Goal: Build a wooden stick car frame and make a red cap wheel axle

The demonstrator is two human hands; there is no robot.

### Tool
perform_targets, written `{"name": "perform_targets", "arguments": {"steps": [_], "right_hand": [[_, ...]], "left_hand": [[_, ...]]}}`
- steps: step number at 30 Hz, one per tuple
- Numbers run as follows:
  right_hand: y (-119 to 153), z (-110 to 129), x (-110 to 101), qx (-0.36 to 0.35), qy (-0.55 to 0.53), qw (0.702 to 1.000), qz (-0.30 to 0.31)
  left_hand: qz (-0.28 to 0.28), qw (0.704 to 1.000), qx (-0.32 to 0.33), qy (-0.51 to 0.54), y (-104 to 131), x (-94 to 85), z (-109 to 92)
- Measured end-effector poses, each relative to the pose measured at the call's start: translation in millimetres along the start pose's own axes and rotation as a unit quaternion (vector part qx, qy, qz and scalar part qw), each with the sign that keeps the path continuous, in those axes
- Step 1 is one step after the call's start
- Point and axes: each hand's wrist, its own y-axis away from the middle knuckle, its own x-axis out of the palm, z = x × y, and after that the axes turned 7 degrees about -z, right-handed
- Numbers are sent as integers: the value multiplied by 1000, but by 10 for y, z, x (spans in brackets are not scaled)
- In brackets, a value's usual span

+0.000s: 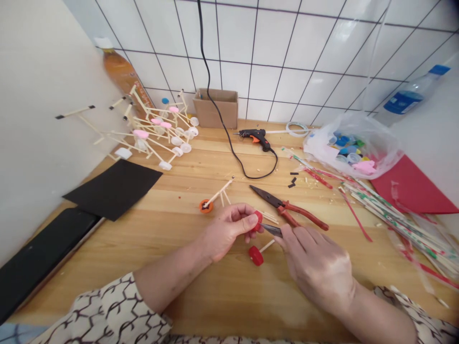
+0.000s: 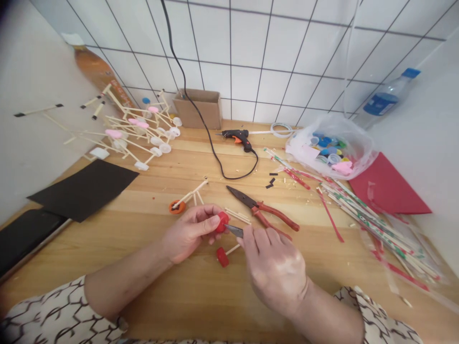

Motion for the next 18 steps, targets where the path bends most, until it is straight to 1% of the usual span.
{"name": "perform_targets", "arguments": {"steps": [3, 6, 8, 10, 13, 15, 17, 18], "right_hand": [[-21, -21, 20, 50, -77, 996, 15], [-37, -49, 36, 98, -173, 978, 54], [-38, -52, 43, 113, -198, 971, 71], [-33, -37, 47, 103, -173, 978, 57], [-19, 7, 54, 57, -73, 996, 8], [-11, 29, 58, 29, -22, 999, -10], [-9, 32, 61, 27, -22, 999, -12], [-11, 27, 62, 40, -49, 998, -6]], "left_hand": [[-9, 1000, 13, -7, 1, 7, 11], [-16, 999, 26, -15, 3, 11, 24], [-21, 999, 31, -18, 4, 10, 31], [-26, 999, 35, -16, 4, 10, 33], [-27, 999, 42, -2, 7, 15, 26], [-29, 999, 46, 5, 14, 20, 19], [-33, 998, 47, 5, 23, 25, 15], [-35, 998, 48, 4, 28, 27, 15]]}}
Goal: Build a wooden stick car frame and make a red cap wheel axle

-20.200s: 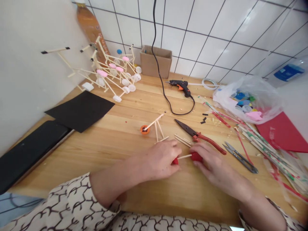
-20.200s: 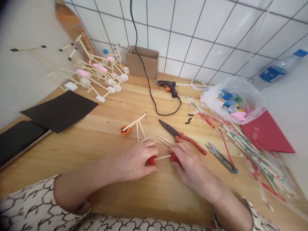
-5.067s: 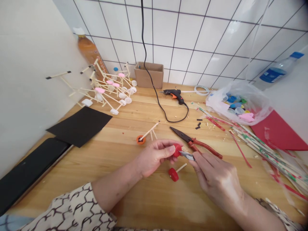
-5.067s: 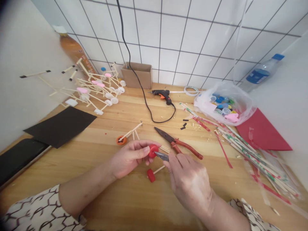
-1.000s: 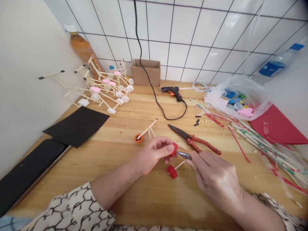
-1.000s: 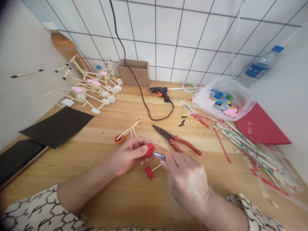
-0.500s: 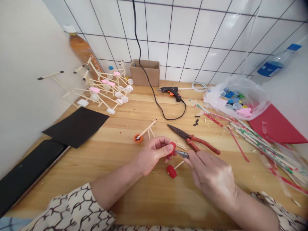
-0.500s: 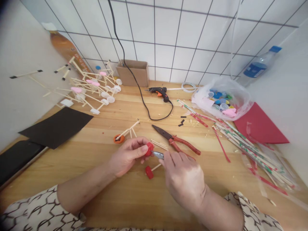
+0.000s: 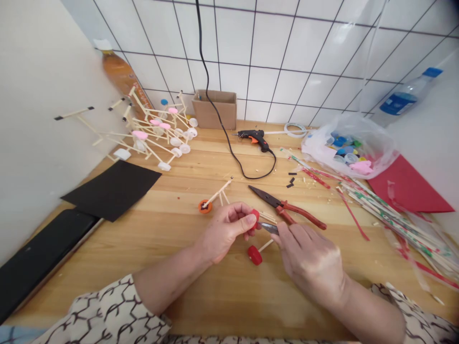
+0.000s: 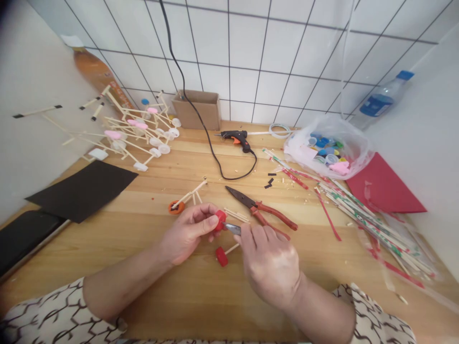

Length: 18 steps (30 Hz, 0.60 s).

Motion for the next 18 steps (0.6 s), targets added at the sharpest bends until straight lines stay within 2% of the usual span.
{"name": "perform_targets", "arguments": {"steps": [2, 5, 7, 8, 10, 13, 15, 16, 18], "right_hand": [[-10, -22, 1, 53, -89, 994, 29], [-26, -60, 7, 142, -234, 957, 99], [-31, -74, 15, 174, -282, 934, 132], [-30, -73, 19, 176, -286, 932, 137], [-25, -59, 28, 149, -242, 953, 110], [-9, -21, 42, 58, -96, 993, 21], [1, -3, 49, 9, -16, 1000, -19], [3, 0, 50, 2, -3, 1000, -25], [-1, -9, 50, 28, -49, 998, -6]], "left_hand": [[-5, 1000, 3, -4, 7, 3, 2], [-10, 1000, 10, -11, 9, 6, 4], [-10, 1000, 16, -13, 6, 8, 2], [-10, 1000, 19, -13, 5, 9, 1], [-13, 1000, 20, -10, 5, 8, 1], [-16, 1000, 20, -6, 10, 5, 7], [-17, 1000, 21, -4, 14, 4, 13], [-19, 1000, 22, -4, 16, 5, 15], [-21, 999, 24, -8, 18, 6, 17]]}}
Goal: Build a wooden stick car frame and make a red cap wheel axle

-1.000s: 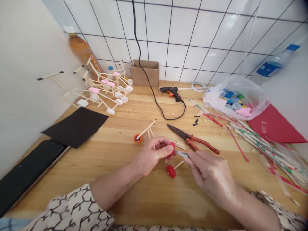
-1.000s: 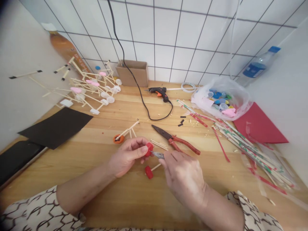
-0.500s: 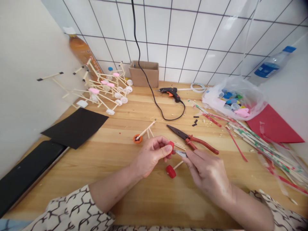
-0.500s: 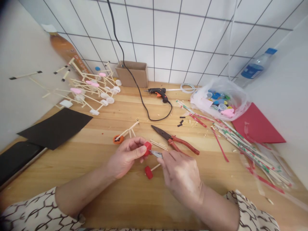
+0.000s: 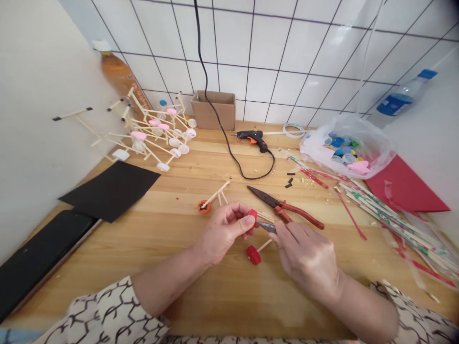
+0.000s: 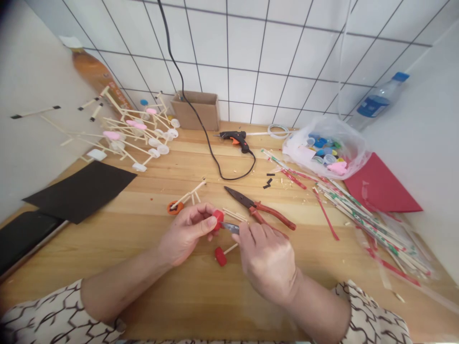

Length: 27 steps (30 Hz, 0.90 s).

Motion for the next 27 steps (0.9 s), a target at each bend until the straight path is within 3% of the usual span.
{"name": "perform_targets", "arguments": {"steps": [2, 4, 7, 9, 12, 15, 18, 23, 25, 27], "right_hand": [[-17, -23, -6, 70, -110, 990, 52], [-39, -51, -12, 141, -219, 958, 121], [-63, -69, -17, 186, -285, 922, 184], [-62, -56, -17, 163, -244, 942, 162], [-41, -14, -13, 58, -86, 993, 49], [-20, 5, -8, 2, -2, 1000, -4], [-23, -29, -7, 80, -123, 987, 73], [-63, -105, -8, 207, -313, 898, 229], [-64, -98, -8, 201, -300, 905, 225], [-49, -69, -4, 151, -223, 950, 156]], "left_hand": [[1, 1000, 4, -8, 1, 1, -1], [7, 1000, 13, -16, 1, 1, -5], [14, 999, 28, -25, -2, -4, -11], [12, 999, 28, -31, -6, -8, -10], [7, 999, 25, -36, -12, -13, -2], [6, 999, 29, -41, -12, -15, 9], [8, 997, 37, -60, -4, -18, 14], [16, 993, 61, -99, 5, -31, 11], [16, 992, 66, -111, 4, -37, 6], [16, 991, 63, -118, 1, -39, 2]]}}
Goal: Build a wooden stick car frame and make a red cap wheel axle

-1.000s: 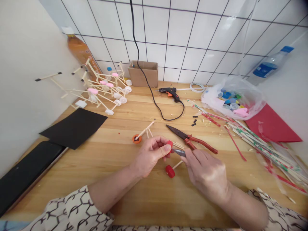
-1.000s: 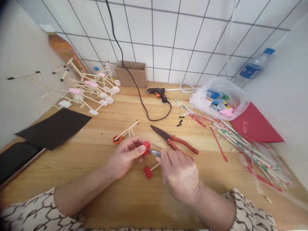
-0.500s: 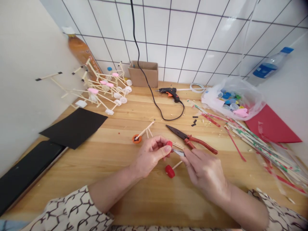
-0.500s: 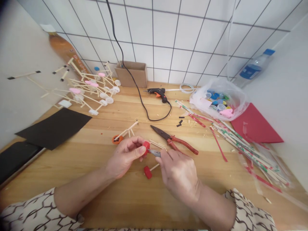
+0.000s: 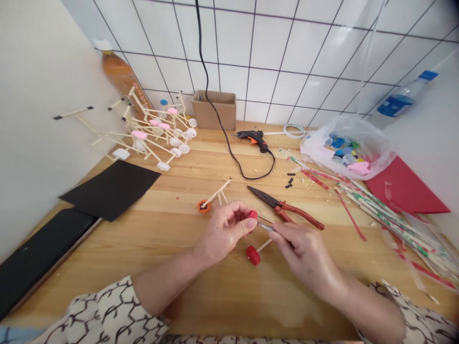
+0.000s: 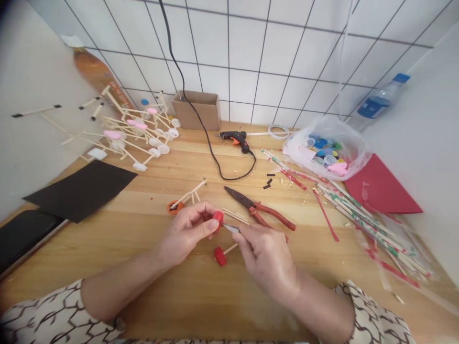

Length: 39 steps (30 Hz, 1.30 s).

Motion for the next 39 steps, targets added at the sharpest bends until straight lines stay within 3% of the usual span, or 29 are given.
{"name": "perform_targets", "arguments": {"steps": [3, 5, 6, 9, 12, 15, 17, 20, 22, 24, 26, 29, 32, 34, 36, 39], "right_hand": [[41, 24, 44, -122, 163, 970, -131], [55, 24, 61, -152, 194, 956, -158], [55, 18, 60, -139, 170, 964, -148], [21, -17, 14, -25, -27, 999, -37], [-38, -65, -69, 99, -218, 964, 111], [-79, -97, -121, 122, -273, 939, 168], [-75, -106, -117, 69, -235, 961, 132], [-16, -125, -59, -75, -115, 991, -6], [38, -143, -14, -159, -27, 981, -109], [77, -150, 10, -203, 23, 966, -160], [87, -133, 0, -189, 2, 971, -148], [44, -84, -68, -87, -110, 989, -35], [-20, -49, -142, 4, -210, 973, 95], [-39, -36, -162, 25, -238, 962, 133], [-20, -31, -146, 2, -209, 973, 100], [64, -47, -70, -104, -89, 988, -69]], "left_hand": [[-6, 1000, -3, -3, 0, 4, -11], [-13, 1000, 0, -6, 10, 12, -27], [-14, 1000, 4, -12, 20, 17, -39], [-6, 998, 36, -45, 66, 30, -86], [1, 992, 94, -86, 122, 37, -130], [3, 982, 150, -117, 164, 41, -154], [6, 978, 170, -121, 181, 44, -158], [22, 983, 157, -97, 195, 50, -156], [28, 985, 153, -74, 201, 52, -153], [25, 983, 170, -63, 207, 51, -152], [24, 978, 200, -60, 216, 47, -156], [32, 968, 240, -65, 231, 36, -166], [34, 962, 262, -72, 241, 27, -166], [33, 960, 266, -75, 244, 25, -159], [28, 962, 261, -74, 245, 26, -157], [24, 968, 240, -63, 247, 33, -168]]}}
